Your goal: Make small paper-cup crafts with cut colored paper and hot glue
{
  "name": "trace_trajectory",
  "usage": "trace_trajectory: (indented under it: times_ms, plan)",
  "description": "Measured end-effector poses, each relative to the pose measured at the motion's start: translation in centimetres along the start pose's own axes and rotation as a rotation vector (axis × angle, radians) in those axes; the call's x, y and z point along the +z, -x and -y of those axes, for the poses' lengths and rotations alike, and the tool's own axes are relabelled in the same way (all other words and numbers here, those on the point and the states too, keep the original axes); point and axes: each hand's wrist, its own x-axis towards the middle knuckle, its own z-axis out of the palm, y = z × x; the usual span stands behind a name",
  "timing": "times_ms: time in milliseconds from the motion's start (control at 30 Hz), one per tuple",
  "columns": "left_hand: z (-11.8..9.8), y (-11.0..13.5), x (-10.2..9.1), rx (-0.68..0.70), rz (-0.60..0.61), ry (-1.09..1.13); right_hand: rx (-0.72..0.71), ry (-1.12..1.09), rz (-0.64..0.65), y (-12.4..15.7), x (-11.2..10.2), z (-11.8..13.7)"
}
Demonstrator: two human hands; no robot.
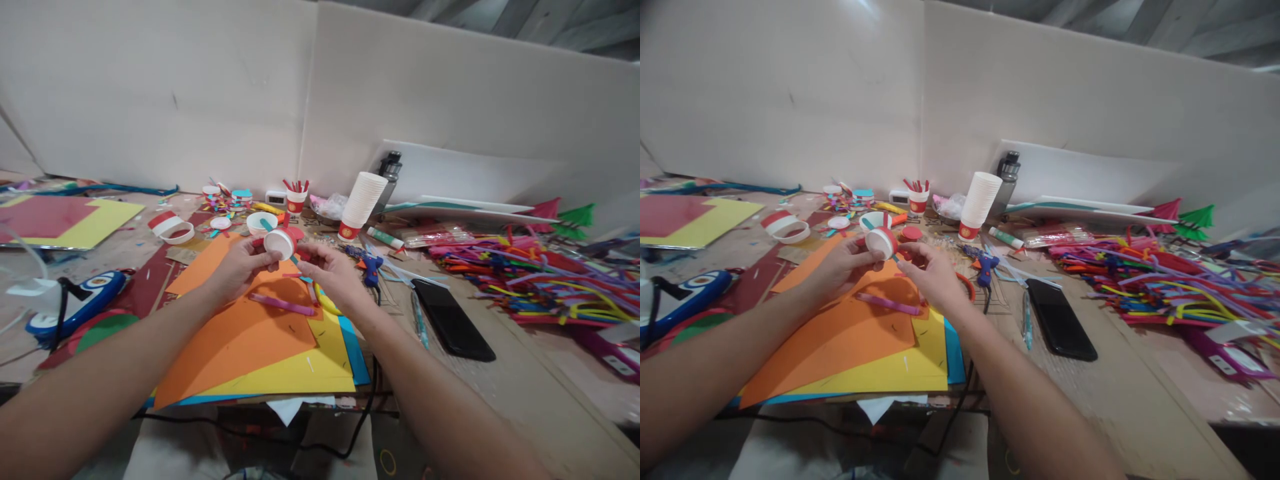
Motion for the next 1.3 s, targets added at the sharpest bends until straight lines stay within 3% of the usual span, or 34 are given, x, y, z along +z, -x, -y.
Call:
trace_trajectory:
  times_ms: [267, 533, 967, 1300]
  plan:
    - [-0.2, 0.3, 0.3, -0.081, -0.015, 0.035, 0.199, -0.142, -0.033, 0.0, 0.4, -1.1]
    - [-0.1, 0.1, 0.2, -0.097, 0.003, 0.019, 0.159, -0.171, -0.107, -0.3, 0.2, -1.2]
    - [-0.2, 0.3, 0.2, -0.139, 0.021, 0.045, 0.216, -0.199, -0.058, -0.1, -0.1, -0.4]
    - [-0.5, -0.1, 0.4, -0.29, -0.122, 0.256, 0.163, -0.244, -0.083, -0.1, 1.0, -1.3]
